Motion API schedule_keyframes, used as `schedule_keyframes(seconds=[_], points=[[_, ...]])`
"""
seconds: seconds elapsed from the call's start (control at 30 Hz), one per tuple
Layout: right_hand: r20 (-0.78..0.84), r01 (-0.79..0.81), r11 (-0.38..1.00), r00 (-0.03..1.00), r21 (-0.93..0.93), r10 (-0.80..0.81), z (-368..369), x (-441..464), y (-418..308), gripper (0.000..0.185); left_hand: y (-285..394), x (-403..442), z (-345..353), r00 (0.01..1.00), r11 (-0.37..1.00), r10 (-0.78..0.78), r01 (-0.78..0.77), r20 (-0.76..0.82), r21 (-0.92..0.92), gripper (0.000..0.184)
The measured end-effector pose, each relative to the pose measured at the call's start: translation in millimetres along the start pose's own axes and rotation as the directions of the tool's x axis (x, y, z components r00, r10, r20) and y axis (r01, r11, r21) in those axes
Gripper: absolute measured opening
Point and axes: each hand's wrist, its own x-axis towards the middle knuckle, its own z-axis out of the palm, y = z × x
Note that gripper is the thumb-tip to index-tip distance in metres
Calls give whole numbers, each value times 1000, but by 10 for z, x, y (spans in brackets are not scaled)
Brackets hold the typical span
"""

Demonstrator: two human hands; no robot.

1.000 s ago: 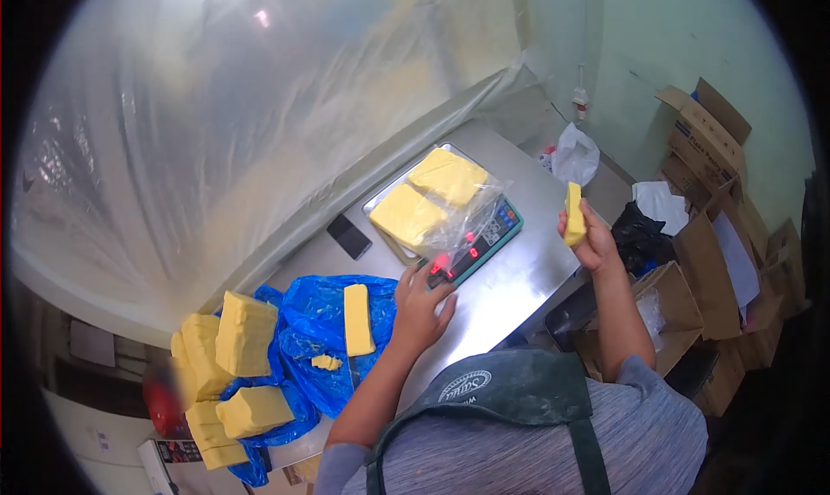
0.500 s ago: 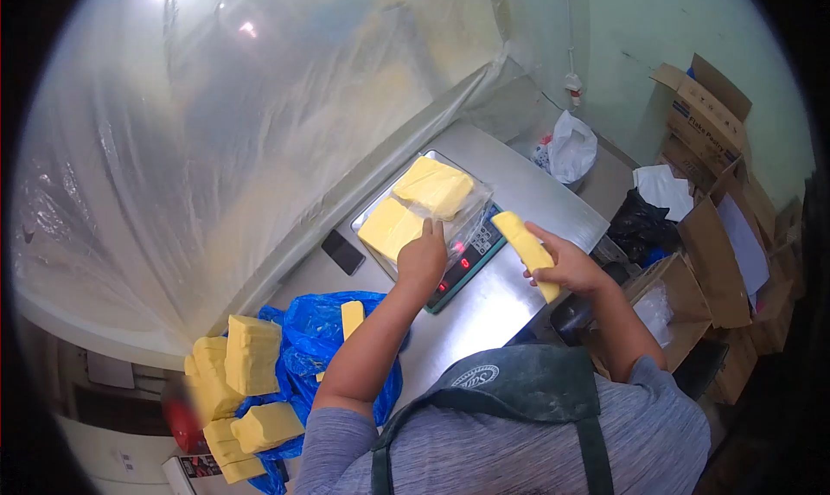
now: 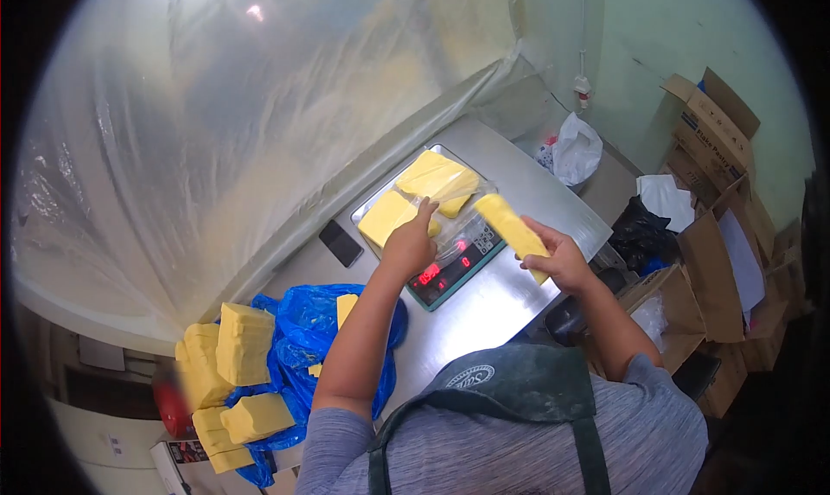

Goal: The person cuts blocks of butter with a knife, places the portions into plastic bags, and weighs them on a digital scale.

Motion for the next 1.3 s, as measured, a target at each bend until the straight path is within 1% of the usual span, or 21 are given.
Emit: schedule_keyframes(seconds=[0.03,0.07,0.13,0.2,0.27,0.3,0.47,0.6,0.67,0.73,0.8,0.83,0.9,0.93,0.97,1.0,1.03,1.07,1.13,1.27,1.3], points=[[28,80,966,997,-246,-75,46,14,-41,67,-23,14,-12,1000,1000,-5,5,8,-9,74],[28,81,966,997,-247,-76,93,35,-81,67,-44,26,-20,1000,1000,-11,11,15,-19,74],[2,126,717,985,-686,-172,208,80,-164,54,-78,16,-21,1000,999,30,-30,-9,-32,75],[29,168,583,970,-795,-240,351,174,-203,47,-85,-9,-3,997,996,70,-71,-32,-45,75],[132,241,340,940,-909,-314,449,341,-115,44,-58,-35,-4,996,996,77,-79,-40,-43,76],[252,387,253,863,-887,-438,438,480,67,42,-43,-47,-5,996,996,75,-77,-42,-44,76],[324,397,69,827,-915,-459,569,1146,641,45,189,-142,-168,995,999,-24,27,94,-24,83],[228,257,138,954,-956,-196,794,1521,651,50,226,-151,-100,996,998,42,-39,79,-43,84],[431,522,125,797,-844,-424,775,1772,865,57,235,-157,-51,991,992,122,-121,58,-23,82],[446,485,36,830,-874,-335,634,2090,1195,65,265,-124,13,983,985,175,-174,47,-18,81],[663,659,-211,572,-722,-482,587,2417,1376,72,198,-76,-20,979,980,200,-199,38,-14,80],[668,662,-215,568,-718,-481,589,2431,1367,72,116,-45,-82,924,918,381,-382,-27,-103,75],[606,632,-97,672,-769,-425,614,2335,1270,71,-149,142,-222,942,927,327,-335,-72,-170,59],[613,636,-103,669,-765,-420,648,2285,1158,71,-401,374,-275,995,982,92,-97,-36,-160,49],[605,635,-74,686,-769,-405,686,2208,1049,70,-718,639,-267,903,917,-26,-149,-429,-369,35],[595,632,-42,703,-774,-389,708,2162,1015,68,-942,839,-296,838,885,-225,-39,-497,-465,39],[604,640,-74,672,-765,-428,715,2191,1069,60,-1287,1056,-189,882,919,-274,123,-384,-374,52],[607,640,-78,673,-764,-423,741,2142,1039,60,-1460,1143,-19,880,917,-277,122,-385,-380,52],[582,589,-125,702,-799,-410,824,2033,911,55,-1625,1256,162,950,779,-297,182,-97,-600,72],[540,547,-120,725,-829,-427,890,2206,1027,50,-1610,1369,160,934,736,-356,291,17,-611,91],[525,579,2,741,-816,-418,895,2251,1048,51,-1631,1400,151,919,702,-388,343,69,-625,92]])
